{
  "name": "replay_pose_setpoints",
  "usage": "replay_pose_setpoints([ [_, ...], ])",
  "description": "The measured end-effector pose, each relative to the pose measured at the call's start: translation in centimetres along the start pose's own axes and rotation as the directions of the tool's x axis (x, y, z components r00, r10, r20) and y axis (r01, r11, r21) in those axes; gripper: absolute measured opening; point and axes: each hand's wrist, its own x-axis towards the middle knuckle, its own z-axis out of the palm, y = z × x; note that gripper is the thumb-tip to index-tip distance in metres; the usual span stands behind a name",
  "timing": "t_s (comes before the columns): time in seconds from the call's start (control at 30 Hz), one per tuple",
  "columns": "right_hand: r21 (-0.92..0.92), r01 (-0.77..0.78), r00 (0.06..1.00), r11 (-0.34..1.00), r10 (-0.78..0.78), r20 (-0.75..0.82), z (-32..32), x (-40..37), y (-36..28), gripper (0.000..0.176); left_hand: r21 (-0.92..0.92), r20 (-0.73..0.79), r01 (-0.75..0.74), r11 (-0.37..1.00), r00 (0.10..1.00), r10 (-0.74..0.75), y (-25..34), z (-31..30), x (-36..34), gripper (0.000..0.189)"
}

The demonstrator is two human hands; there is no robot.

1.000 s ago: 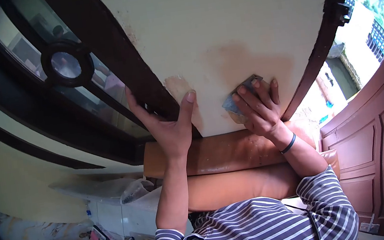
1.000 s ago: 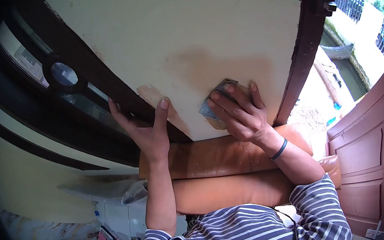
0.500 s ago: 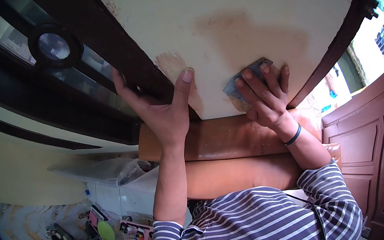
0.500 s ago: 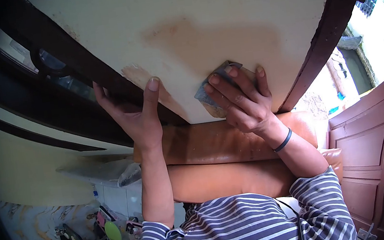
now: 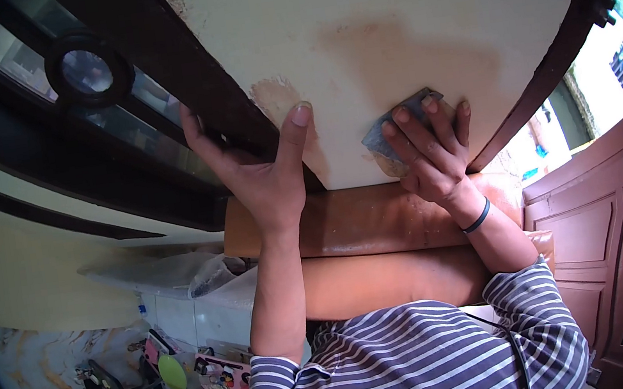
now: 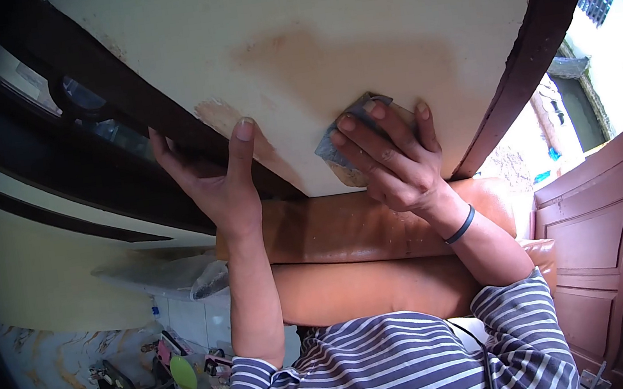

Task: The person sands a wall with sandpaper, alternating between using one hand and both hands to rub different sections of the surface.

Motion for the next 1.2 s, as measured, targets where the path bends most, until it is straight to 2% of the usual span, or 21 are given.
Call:
replay_pose_setpoints([
  [0.7, -0.012, -0.002, 1.0, 1.0, 0.002, -0.01, 0.17, -0.14, -0.02, 0.043, 0.018, -0.043, 0.003, 1.0, 0.999, -0.002, -0.03, 0.33, 0.01, 0.096],
  [0.8, 0.001, -0.001, 1.0, 1.0, 0.001, -0.009, 0.16, -0.12, -0.04, 0.043, 0.013, -0.009, -0.043, 0.999, 0.999, 0.043, -0.44, 0.01, 0.07, 0.093],
  [0.9, -0.003, -0.006, 1.0, 1.0, 0.006, -0.004, 0.07, -0.11, -0.01, 0.043, -0.045, -0.055, 0.039, 0.998, 0.998, -0.041, 0.52, 0.46, 0.33, 0.088],
  [1.0, -0.007, 0.004, 1.0, 1.0, -0.004, 0.001, 0.07, -0.11, -0.01, 0.043, 0.008, -0.055, -0.01, 1.0, 0.998, 0.01, 0.24, 0.46, 0.34, 0.084],
  [1.2, 0.0, 0.004, 1.0, 1.0, -0.004, 0.002, 0.05, -0.13, 0.05, 0.044, -0.038, -0.072, 0.035, 0.999, 0.997, -0.037, 0.52, 0.66, 0.48, 0.083],
])
